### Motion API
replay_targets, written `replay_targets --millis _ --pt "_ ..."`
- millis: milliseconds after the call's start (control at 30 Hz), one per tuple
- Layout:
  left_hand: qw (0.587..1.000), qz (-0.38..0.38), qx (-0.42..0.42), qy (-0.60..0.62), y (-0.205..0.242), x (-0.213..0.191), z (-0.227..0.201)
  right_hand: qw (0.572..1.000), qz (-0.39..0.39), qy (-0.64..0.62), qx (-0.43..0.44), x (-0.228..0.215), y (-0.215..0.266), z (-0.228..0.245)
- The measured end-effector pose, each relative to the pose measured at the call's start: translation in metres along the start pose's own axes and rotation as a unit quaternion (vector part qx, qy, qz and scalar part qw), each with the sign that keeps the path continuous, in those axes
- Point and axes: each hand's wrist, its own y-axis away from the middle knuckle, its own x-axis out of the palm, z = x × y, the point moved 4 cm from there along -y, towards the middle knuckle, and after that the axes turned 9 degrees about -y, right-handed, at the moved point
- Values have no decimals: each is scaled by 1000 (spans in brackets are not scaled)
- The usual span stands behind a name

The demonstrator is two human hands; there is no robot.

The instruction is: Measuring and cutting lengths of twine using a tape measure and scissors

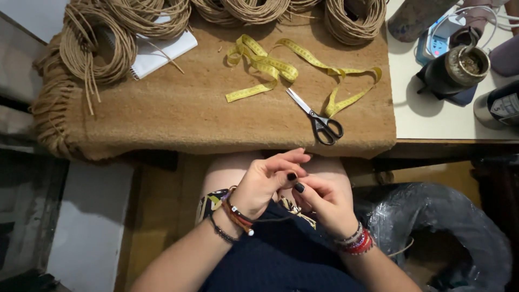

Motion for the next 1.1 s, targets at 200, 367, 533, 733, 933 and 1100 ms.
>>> replay_targets --millis 200,367,533,733,933,1100 --pt "976 -155 58 142 -22 -50 21 990 -14 129 48 -25 -8 36" --pt "974 -203 98 20 -17 -69 -37 970 -22 215 107 -64 -8 43" --pt "661 -223 379 -608 8 -19 -87 945 10 303 126 -65 -12 43" --pt "601 125 330 -717 21 23 -46 935 129 324 70 -41 -10 57" --pt "476 61 274 -834 16 -65 -97 916 40 388 88 -125 16 70" --pt "516 64 128 -845 29 -86 -112 892 83 438 76 -135 18 56"
